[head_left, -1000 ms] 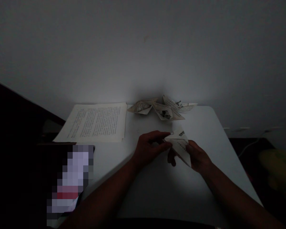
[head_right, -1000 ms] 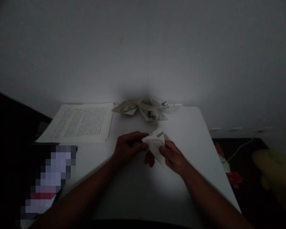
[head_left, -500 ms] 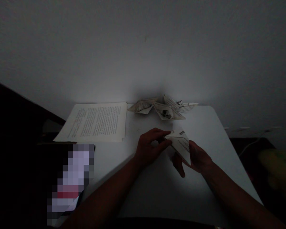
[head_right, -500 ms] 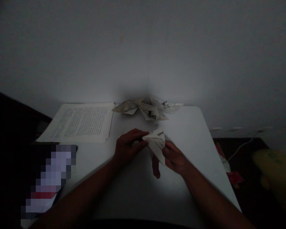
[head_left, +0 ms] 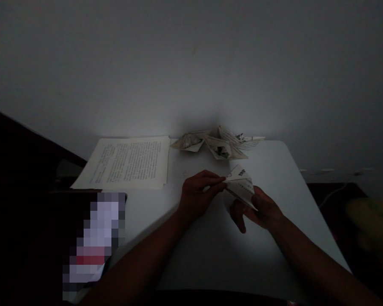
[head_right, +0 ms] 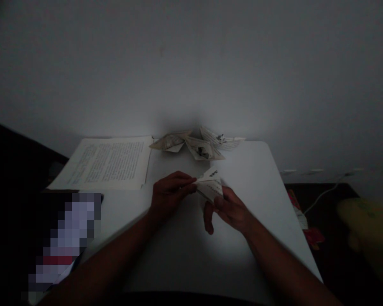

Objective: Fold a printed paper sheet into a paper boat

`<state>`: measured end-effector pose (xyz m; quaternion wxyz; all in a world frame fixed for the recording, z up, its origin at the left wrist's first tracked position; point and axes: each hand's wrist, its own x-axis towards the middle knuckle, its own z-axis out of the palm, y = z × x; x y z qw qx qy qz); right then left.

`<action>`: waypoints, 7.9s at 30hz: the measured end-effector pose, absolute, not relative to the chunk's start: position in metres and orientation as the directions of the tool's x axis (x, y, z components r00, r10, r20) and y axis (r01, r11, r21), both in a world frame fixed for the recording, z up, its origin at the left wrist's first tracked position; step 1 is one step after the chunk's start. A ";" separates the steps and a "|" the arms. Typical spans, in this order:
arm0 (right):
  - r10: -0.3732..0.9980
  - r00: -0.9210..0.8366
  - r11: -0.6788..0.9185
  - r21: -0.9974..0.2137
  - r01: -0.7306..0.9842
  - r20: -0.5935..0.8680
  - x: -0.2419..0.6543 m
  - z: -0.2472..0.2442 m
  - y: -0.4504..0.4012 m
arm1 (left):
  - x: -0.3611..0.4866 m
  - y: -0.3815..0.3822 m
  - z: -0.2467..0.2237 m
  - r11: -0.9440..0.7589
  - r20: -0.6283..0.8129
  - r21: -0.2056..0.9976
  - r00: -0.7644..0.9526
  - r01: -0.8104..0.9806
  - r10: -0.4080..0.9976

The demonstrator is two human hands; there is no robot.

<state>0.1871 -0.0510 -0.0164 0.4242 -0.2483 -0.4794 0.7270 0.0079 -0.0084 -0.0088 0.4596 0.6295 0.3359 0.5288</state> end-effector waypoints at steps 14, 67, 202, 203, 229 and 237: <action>0.851 -0.525 -0.201 -0.912 -0.357 0.018 0.188 -0.017 -0.052 | 0.007 -0.010 -0.010 -0.382 0.348 0.924 0.394 0.008 0.851; 0.990 0.111 0.093 -0.995 -0.046 0.087 0.181 -0.013 -0.046 | 0.005 -0.003 -0.004 0.050 -0.039 0.998 0.263 -0.034 0.964; 0.977 0.210 0.049 -0.906 -0.421 -0.044 0.186 -0.016 -0.035 | 0.010 -0.007 -0.006 0.046 0.029 0.948 0.226 -0.316 0.974; 0.977 0.211 0.058 -0.910 -0.411 -0.033 0.186 -0.016 -0.035 | 0.010 -0.006 -0.007 0.044 0.029 0.948 0.221 -0.316 0.975; 0.974 0.187 0.104 -0.986 0.130 0.127 0.181 -0.014 -0.047 | 0.009 -0.005 -0.010 0.055 0.035 0.952 0.286 -0.301 0.958; 0.983 0.133 0.113 -0.988 0.101 0.126 0.185 -0.017 -0.047 | 0.007 -0.002 -0.011 0.094 0.019 0.941 0.329 -0.325 0.944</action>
